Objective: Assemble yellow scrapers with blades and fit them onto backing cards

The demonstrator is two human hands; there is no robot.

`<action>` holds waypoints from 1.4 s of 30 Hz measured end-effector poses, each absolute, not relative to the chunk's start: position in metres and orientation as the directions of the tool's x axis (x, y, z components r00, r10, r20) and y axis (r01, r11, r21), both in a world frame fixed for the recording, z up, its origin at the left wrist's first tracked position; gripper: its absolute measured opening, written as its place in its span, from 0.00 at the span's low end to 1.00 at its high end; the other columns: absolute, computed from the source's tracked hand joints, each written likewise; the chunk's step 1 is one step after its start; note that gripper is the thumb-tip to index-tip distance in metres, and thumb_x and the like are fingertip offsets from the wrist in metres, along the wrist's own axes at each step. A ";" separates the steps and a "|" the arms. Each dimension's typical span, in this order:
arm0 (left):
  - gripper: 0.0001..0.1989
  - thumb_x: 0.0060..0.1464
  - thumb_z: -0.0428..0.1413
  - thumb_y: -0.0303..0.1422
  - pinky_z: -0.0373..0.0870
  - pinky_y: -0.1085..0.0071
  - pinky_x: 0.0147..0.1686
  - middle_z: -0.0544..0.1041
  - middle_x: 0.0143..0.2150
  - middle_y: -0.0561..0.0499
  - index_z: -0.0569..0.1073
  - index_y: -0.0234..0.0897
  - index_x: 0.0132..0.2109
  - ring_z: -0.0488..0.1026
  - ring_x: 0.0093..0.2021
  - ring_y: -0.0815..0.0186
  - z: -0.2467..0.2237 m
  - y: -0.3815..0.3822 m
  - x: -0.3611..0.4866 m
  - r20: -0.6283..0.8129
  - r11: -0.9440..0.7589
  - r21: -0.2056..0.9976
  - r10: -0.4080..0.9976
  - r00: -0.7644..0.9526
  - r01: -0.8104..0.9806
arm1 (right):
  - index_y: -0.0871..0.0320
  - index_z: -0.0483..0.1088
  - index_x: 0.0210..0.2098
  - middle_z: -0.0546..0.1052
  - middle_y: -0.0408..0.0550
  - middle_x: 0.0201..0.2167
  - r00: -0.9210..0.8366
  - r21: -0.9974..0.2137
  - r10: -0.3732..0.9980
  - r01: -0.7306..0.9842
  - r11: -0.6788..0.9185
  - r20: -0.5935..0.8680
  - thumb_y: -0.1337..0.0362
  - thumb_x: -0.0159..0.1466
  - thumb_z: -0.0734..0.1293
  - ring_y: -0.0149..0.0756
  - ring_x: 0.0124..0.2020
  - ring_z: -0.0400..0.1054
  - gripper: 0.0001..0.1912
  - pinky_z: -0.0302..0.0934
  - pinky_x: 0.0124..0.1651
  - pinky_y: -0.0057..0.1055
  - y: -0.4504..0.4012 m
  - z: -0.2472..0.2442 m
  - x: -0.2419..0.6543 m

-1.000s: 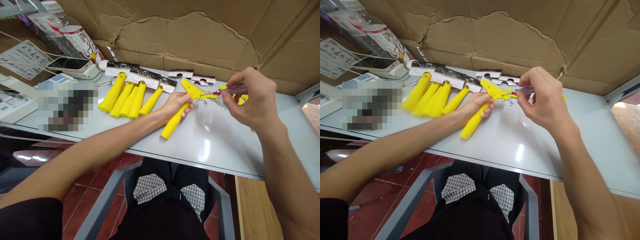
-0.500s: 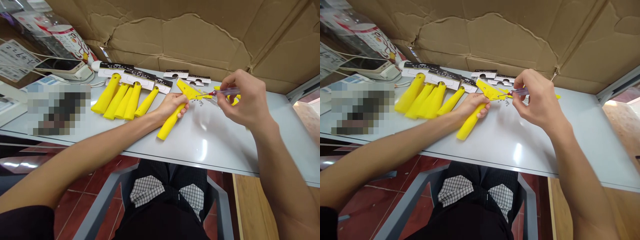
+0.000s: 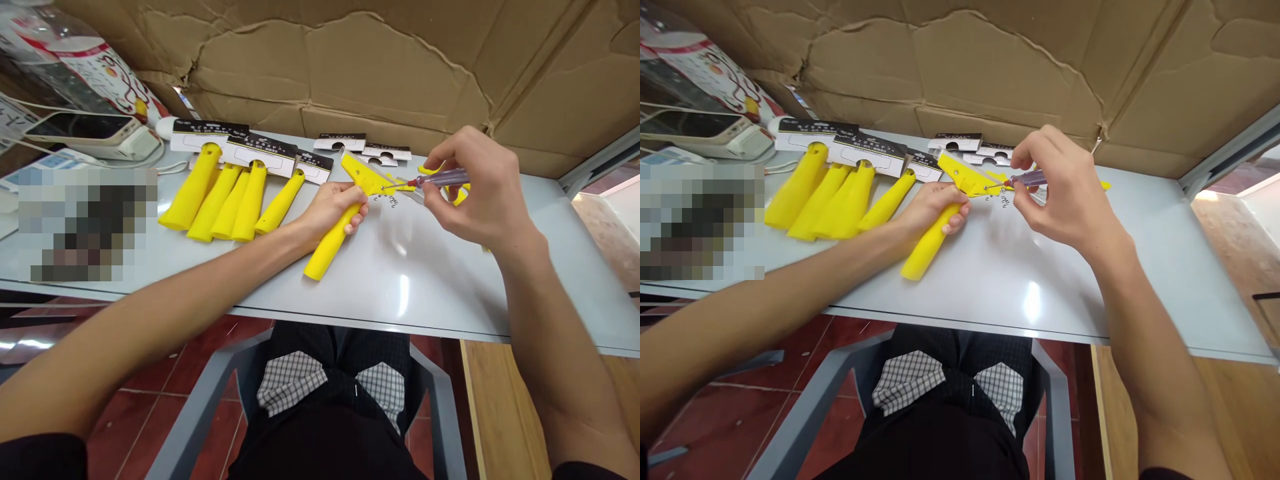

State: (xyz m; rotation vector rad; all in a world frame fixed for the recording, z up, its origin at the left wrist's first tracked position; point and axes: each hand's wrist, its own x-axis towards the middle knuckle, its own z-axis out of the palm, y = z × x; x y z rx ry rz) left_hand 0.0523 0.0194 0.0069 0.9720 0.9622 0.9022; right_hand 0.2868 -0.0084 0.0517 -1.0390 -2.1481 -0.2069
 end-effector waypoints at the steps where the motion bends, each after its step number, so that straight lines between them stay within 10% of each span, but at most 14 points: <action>1: 0.12 0.58 0.56 0.21 0.56 0.79 0.13 0.72 0.20 0.53 0.69 0.35 0.27 0.62 0.14 0.76 0.007 0.019 0.052 -0.243 0.305 0.936 0.921 0.306 -0.176 | 0.47 0.71 0.41 0.82 0.46 0.40 -0.404 -0.171 0.609 0.721 0.671 0.682 0.65 0.65 0.70 0.45 0.36 0.77 0.07 0.70 0.36 0.43 -0.008 0.051 0.287; 25: 0.11 0.57 0.58 0.22 0.56 0.79 0.13 0.72 0.19 0.54 0.69 0.37 0.28 0.62 0.14 0.76 0.009 0.018 0.053 -0.266 0.321 0.935 0.917 0.298 -0.154 | 0.47 0.72 0.37 0.81 0.46 0.34 -0.315 -0.233 0.693 0.785 0.574 0.648 0.56 0.72 0.68 0.46 0.34 0.77 0.07 0.71 0.40 0.47 -0.008 0.050 0.287; 32: 0.11 0.57 0.56 0.22 0.57 0.79 0.14 0.72 0.19 0.53 0.69 0.36 0.27 0.62 0.14 0.76 0.007 0.018 0.052 -0.258 0.314 0.936 0.919 0.297 -0.161 | 0.46 0.68 0.40 0.81 0.48 0.40 -0.397 -0.201 0.650 0.734 0.649 0.648 0.69 0.65 0.68 0.43 0.34 0.74 0.09 0.68 0.34 0.43 -0.012 0.055 0.284; 42: 0.11 0.57 0.57 0.22 0.57 0.79 0.13 0.71 0.19 0.54 0.69 0.37 0.28 0.62 0.14 0.76 0.008 0.018 0.053 -0.263 0.319 0.935 0.917 0.302 -0.155 | 0.45 0.73 0.38 0.83 0.45 0.34 -0.322 -0.214 0.698 0.797 0.564 0.640 0.54 0.74 0.67 0.44 0.33 0.77 0.07 0.72 0.39 0.45 -0.008 0.050 0.287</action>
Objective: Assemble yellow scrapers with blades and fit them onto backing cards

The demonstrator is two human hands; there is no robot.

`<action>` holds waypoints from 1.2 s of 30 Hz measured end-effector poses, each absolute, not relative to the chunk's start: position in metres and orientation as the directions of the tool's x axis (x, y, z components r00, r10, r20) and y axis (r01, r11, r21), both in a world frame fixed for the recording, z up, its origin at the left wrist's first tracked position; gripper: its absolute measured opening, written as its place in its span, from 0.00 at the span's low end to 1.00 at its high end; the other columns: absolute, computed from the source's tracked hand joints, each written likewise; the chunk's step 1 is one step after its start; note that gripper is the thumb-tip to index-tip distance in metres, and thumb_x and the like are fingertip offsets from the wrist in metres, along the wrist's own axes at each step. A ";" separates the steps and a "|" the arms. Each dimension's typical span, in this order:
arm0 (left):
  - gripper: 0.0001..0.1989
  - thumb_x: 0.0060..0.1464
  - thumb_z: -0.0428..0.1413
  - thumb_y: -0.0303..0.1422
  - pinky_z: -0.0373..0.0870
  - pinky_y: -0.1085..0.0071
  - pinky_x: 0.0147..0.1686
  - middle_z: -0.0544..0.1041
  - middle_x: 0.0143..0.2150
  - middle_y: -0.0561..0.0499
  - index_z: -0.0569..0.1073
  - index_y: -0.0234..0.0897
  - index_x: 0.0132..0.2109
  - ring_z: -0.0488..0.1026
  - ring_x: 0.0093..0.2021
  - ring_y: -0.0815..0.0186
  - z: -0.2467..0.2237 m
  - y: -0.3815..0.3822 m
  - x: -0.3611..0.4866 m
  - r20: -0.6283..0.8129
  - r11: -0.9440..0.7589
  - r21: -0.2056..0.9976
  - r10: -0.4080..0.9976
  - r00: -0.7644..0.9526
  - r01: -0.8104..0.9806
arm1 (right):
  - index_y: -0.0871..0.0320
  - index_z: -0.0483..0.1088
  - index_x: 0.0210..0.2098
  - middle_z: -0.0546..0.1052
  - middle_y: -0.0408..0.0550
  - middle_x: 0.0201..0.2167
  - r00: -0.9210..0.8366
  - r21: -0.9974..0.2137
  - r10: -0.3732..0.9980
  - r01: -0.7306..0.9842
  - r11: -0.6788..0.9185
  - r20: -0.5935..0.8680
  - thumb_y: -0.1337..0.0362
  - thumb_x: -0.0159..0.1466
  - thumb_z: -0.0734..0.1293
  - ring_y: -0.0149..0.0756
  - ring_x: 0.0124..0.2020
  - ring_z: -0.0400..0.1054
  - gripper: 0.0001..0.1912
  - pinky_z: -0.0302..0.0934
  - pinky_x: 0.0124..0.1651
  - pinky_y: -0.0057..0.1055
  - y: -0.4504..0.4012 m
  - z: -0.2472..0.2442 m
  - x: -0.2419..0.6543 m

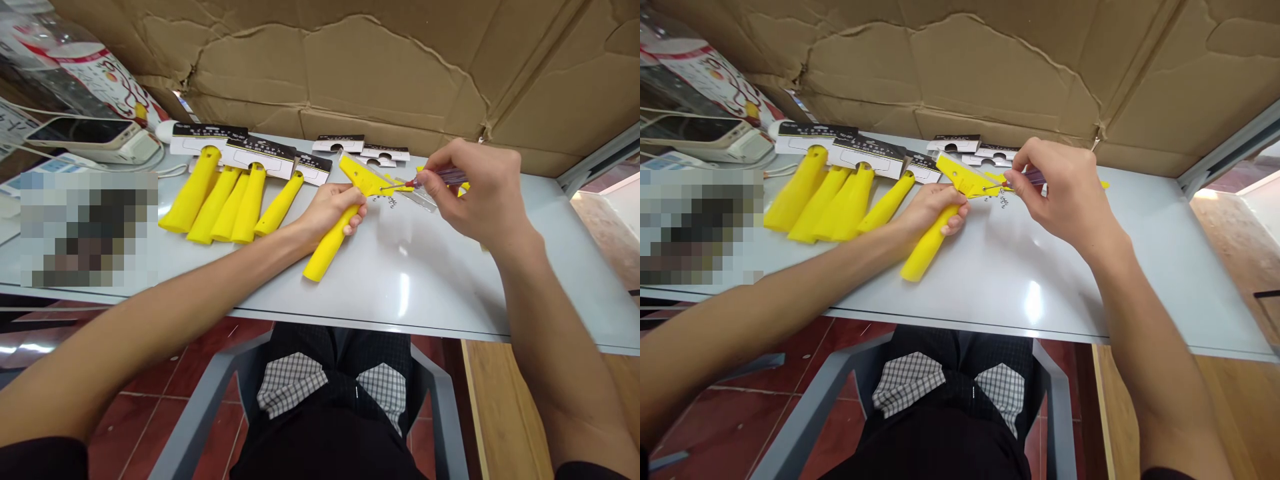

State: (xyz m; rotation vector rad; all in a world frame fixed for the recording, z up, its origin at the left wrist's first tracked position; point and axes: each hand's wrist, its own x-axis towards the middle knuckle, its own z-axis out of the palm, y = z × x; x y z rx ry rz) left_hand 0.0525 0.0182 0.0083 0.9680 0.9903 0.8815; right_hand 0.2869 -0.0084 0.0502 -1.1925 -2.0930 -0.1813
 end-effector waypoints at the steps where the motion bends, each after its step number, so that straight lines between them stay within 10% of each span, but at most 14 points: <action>1: 0.11 0.57 0.57 0.22 0.57 0.79 0.14 0.71 0.19 0.54 0.69 0.37 0.28 0.62 0.14 0.76 0.008 0.018 0.053 -0.262 0.319 0.935 0.917 0.301 -0.156 | 0.46 0.74 0.38 0.83 0.45 0.33 -0.325 -0.207 0.703 0.804 0.558 0.633 0.54 0.74 0.66 0.44 0.33 0.77 0.08 0.72 0.39 0.44 -0.009 0.050 0.287; 11: 0.13 0.59 0.56 0.21 0.56 0.79 0.14 0.71 0.18 0.53 0.69 0.36 0.27 0.62 0.14 0.76 0.011 0.017 0.054 -0.271 0.322 0.936 0.919 0.287 -0.145 | 0.48 0.72 0.39 0.73 0.40 0.22 -0.336 -0.211 0.732 0.812 0.544 0.594 0.59 0.68 0.69 0.39 0.21 0.68 0.02 0.62 0.31 0.40 -0.012 0.055 0.288; 25: 0.13 0.58 0.58 0.23 0.58 0.78 0.14 0.69 0.17 0.54 0.71 0.35 0.26 0.62 0.14 0.75 0.006 0.016 0.053 -0.205 0.236 0.969 0.928 0.310 -0.065 | 0.50 0.65 0.24 0.58 0.43 0.13 -0.255 -0.130 0.741 0.899 0.419 0.622 0.43 0.72 0.67 0.49 0.25 0.70 0.26 0.63 0.35 0.45 0.000 0.042 0.300; 36: 0.13 0.58 0.57 0.21 0.58 0.78 0.14 0.70 0.18 0.53 0.70 0.36 0.26 0.61 0.14 0.75 0.010 0.016 0.054 -0.247 0.282 0.955 0.931 0.270 -0.096 | 0.48 0.73 0.38 0.80 0.41 0.26 -0.363 -0.199 0.720 0.800 0.566 0.591 0.59 0.65 0.72 0.42 0.25 0.73 0.03 0.62 0.32 0.40 -0.010 0.053 0.295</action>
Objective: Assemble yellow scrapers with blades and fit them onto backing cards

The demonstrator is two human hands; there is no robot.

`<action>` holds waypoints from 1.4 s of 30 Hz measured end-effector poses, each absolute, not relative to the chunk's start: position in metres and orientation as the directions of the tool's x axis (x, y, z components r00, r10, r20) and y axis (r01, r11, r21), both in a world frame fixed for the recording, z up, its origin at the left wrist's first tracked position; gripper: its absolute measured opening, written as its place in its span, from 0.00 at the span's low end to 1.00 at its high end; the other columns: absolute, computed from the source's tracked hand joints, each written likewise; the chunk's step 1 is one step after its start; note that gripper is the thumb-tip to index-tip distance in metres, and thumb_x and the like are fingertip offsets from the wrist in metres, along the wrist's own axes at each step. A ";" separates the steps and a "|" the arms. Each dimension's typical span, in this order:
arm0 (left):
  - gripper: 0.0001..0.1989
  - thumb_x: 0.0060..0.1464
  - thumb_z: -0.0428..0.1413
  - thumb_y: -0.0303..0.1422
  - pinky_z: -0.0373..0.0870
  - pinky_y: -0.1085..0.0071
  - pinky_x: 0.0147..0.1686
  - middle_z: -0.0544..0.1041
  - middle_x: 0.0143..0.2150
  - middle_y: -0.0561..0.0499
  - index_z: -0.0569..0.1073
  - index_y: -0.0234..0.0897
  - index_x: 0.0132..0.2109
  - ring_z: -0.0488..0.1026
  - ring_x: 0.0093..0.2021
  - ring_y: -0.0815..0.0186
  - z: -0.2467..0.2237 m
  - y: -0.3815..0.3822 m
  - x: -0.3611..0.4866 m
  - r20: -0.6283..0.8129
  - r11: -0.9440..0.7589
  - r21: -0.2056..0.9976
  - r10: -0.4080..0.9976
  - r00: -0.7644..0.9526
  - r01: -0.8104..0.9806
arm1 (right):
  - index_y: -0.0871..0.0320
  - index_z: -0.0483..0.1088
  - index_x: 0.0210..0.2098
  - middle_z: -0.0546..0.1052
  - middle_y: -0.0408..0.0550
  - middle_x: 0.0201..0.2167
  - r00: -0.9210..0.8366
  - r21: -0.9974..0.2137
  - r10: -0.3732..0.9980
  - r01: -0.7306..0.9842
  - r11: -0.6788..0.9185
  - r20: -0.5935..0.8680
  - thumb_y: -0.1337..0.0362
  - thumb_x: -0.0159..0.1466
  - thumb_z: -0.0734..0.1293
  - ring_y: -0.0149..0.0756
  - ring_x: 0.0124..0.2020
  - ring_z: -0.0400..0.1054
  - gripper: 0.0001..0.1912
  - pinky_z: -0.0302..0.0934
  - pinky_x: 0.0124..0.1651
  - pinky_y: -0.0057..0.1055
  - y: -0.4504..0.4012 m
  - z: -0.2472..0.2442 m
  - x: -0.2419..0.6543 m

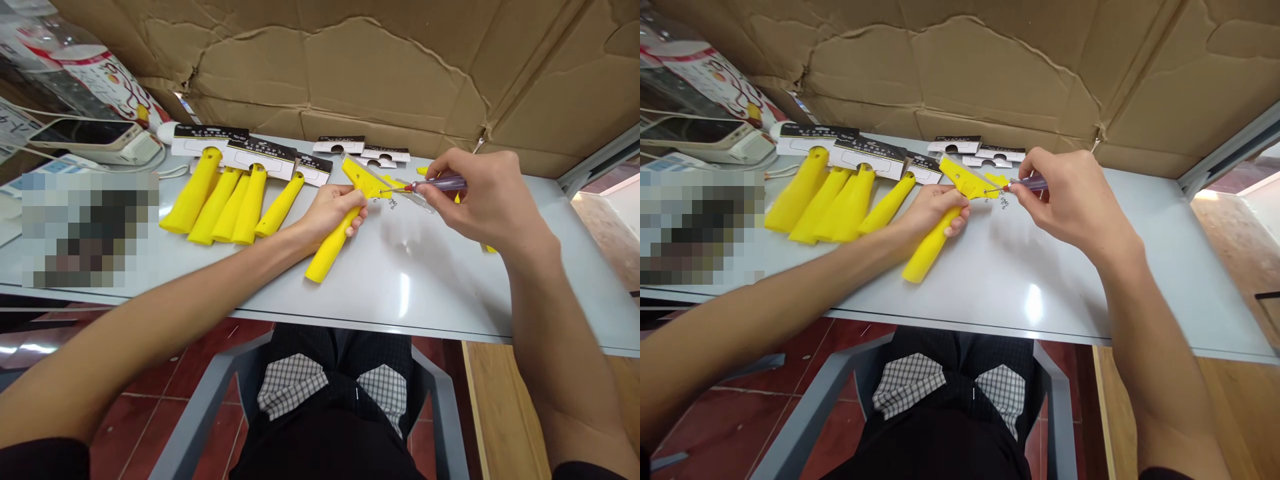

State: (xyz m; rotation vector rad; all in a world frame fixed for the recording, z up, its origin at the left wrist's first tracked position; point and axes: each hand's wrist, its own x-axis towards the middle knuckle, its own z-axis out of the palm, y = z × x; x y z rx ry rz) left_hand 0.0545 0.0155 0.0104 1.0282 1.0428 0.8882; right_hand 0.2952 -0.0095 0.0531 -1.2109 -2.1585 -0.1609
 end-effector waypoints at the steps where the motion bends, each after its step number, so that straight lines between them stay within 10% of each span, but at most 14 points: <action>1: 0.13 0.59 0.56 0.21 0.58 0.78 0.14 0.70 0.18 0.53 0.70 0.36 0.26 0.61 0.14 0.75 0.010 0.016 0.054 -0.242 0.277 0.956 0.931 0.275 -0.099 | 0.48 0.74 0.38 0.80 0.42 0.25 -0.353 -0.196 0.720 0.806 0.558 0.597 0.58 0.66 0.72 0.42 0.25 0.73 0.04 0.63 0.32 0.40 -0.009 0.052 0.295; 17: 0.15 0.60 0.54 0.21 0.58 0.78 0.13 0.70 0.18 0.53 0.71 0.35 0.25 0.61 0.14 0.75 0.008 0.017 0.054 -0.236 0.265 0.962 0.930 0.280 -0.069 | 0.48 0.75 0.39 0.79 0.51 0.45 -0.455 -0.265 0.745 0.736 0.623 0.487 0.68 0.69 0.68 0.48 0.39 0.76 0.06 0.71 0.38 0.47 -0.020 0.063 0.287; 42: 0.15 0.60 0.53 0.20 0.57 0.79 0.13 0.69 0.18 0.54 0.70 0.35 0.25 0.61 0.14 0.75 0.009 0.016 0.054 -0.236 0.270 0.959 0.930 0.283 -0.089 | 0.47 0.79 0.40 0.85 0.45 0.37 -0.409 -0.324 0.726 0.697 0.640 0.553 0.64 0.67 0.74 0.46 0.36 0.79 0.03 0.75 0.39 0.45 -0.012 0.054 0.295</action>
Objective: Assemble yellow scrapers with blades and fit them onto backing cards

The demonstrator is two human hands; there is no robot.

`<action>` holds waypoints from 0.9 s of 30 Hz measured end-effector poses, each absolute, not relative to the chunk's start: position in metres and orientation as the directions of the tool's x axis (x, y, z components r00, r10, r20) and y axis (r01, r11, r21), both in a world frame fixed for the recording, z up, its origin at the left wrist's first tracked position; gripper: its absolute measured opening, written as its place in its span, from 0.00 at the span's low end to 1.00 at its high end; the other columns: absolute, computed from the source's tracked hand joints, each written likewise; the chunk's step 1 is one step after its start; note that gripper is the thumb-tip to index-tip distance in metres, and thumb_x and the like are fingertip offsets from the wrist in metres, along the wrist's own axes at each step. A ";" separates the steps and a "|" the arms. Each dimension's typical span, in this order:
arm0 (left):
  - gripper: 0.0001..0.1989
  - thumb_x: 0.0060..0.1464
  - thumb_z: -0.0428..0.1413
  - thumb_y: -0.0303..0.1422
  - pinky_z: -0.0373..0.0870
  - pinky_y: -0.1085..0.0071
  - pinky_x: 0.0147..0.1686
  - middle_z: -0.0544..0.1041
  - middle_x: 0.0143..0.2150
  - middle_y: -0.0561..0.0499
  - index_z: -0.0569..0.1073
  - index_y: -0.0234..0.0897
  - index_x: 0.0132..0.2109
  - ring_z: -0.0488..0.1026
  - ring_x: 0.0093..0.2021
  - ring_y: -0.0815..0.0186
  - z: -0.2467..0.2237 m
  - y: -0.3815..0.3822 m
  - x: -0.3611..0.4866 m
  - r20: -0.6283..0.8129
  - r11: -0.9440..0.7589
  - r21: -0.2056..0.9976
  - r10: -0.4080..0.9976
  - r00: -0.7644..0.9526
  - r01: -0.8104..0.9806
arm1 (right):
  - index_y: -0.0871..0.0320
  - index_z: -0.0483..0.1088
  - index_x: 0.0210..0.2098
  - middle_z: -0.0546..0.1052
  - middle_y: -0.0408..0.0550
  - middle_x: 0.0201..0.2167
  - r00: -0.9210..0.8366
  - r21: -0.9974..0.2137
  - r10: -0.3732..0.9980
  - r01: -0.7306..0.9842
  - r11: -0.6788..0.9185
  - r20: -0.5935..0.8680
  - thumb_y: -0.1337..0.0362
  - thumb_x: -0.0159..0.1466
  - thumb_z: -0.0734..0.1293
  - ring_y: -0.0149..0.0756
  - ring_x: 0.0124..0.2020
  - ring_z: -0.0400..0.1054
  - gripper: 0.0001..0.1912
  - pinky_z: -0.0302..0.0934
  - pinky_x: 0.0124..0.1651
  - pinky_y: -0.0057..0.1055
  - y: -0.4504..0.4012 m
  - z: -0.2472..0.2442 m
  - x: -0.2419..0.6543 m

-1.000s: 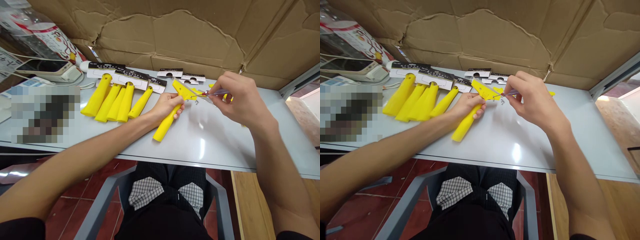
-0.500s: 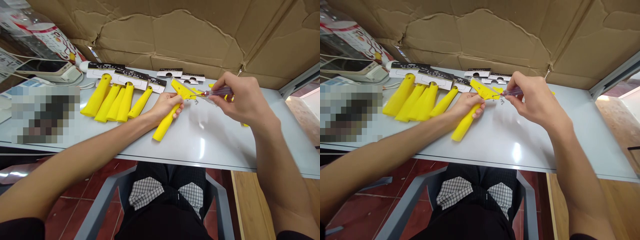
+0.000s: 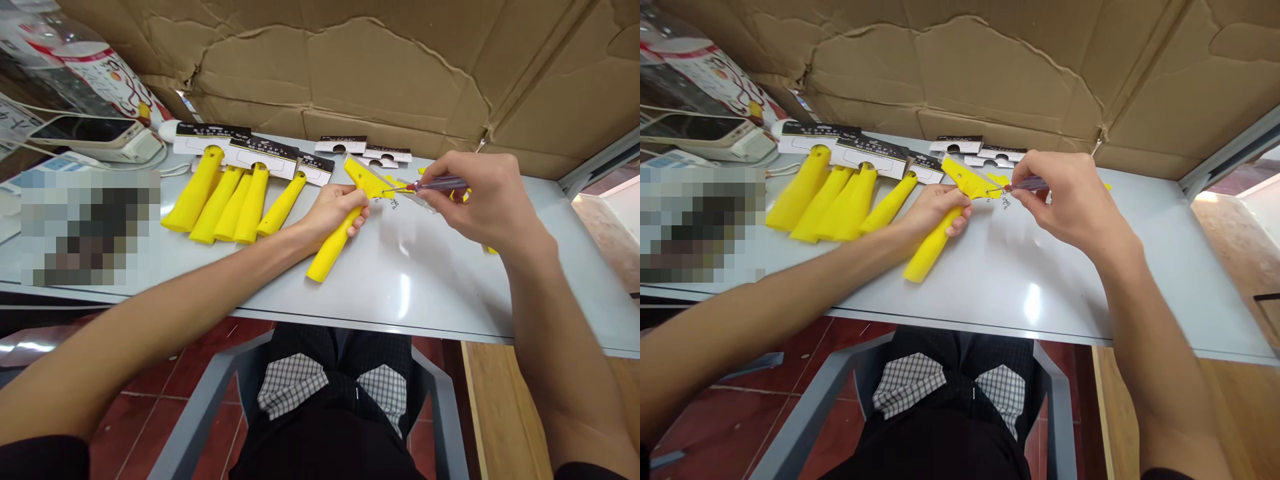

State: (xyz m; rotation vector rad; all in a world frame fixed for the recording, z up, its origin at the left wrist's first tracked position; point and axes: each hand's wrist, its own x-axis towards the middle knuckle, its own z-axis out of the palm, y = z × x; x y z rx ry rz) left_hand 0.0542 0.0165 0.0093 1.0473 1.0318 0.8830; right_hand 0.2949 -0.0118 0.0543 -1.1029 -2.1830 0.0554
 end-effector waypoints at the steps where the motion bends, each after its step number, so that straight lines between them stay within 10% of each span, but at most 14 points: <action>1: 0.15 0.60 0.53 0.20 0.57 0.79 0.13 0.69 0.17 0.54 0.70 0.35 0.25 0.61 0.14 0.75 0.009 0.017 0.054 -0.235 0.270 0.958 0.929 0.285 -0.091 | 0.47 0.80 0.40 0.85 0.45 0.37 -0.403 -0.319 0.725 0.702 0.636 0.558 0.64 0.67 0.74 0.45 0.35 0.79 0.03 0.75 0.39 0.44 -0.012 0.054 0.295; 27: 0.12 0.57 0.56 0.23 0.58 0.79 0.13 0.70 0.19 0.53 0.71 0.35 0.26 0.62 0.15 0.75 0.005 0.018 0.053 -0.220 0.257 0.962 0.929 0.297 -0.089 | 0.49 0.75 0.37 0.79 0.45 0.26 -0.313 -0.259 0.734 0.793 0.551 0.602 0.54 0.69 0.72 0.43 0.25 0.72 0.08 0.63 0.33 0.41 -0.010 0.055 0.294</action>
